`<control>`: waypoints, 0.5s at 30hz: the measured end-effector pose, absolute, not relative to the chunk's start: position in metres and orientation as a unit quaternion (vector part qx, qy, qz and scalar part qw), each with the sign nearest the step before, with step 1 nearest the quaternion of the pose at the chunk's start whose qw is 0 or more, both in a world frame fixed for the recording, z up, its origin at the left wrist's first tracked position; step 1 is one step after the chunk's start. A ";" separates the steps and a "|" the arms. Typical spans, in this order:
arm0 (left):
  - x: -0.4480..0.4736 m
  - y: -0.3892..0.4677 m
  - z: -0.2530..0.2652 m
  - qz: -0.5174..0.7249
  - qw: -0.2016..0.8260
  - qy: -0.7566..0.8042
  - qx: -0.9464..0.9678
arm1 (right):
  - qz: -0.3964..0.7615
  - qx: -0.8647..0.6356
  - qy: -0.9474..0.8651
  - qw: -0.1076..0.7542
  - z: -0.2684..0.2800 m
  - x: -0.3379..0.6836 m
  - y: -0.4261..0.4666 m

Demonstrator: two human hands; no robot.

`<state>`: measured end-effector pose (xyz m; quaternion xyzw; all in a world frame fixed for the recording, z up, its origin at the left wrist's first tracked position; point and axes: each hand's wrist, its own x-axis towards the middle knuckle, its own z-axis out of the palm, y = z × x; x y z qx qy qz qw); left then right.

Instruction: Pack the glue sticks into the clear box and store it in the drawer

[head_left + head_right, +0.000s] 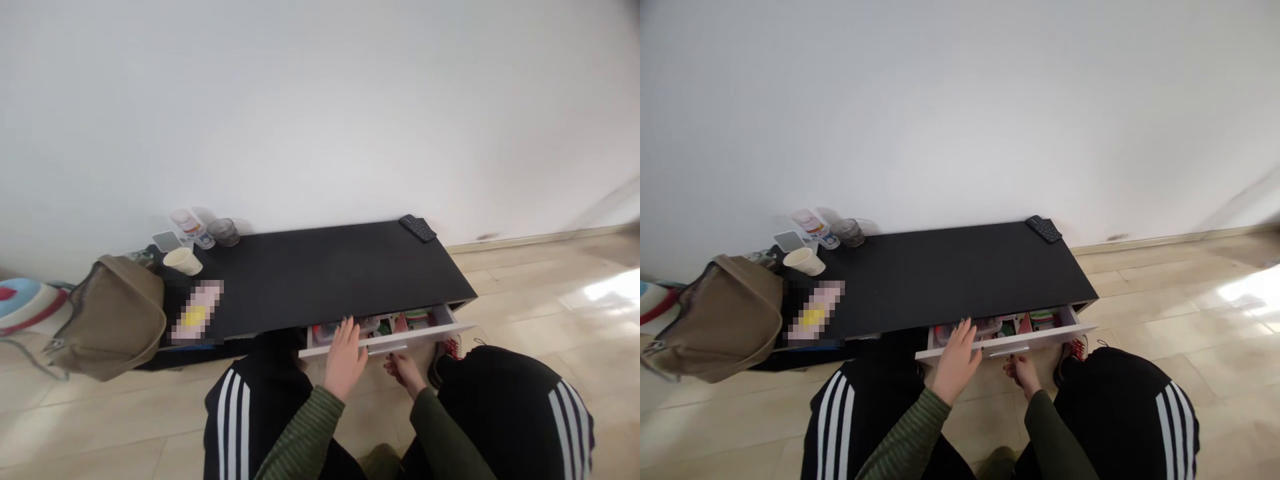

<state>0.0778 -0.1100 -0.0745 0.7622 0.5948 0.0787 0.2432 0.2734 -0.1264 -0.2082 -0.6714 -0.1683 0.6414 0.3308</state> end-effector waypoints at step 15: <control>0.103 -0.172 -0.082 -0.059 0.468 0.383 0.794 | 0.355 -0.705 -0.610 0.074 -0.145 0.260 -0.076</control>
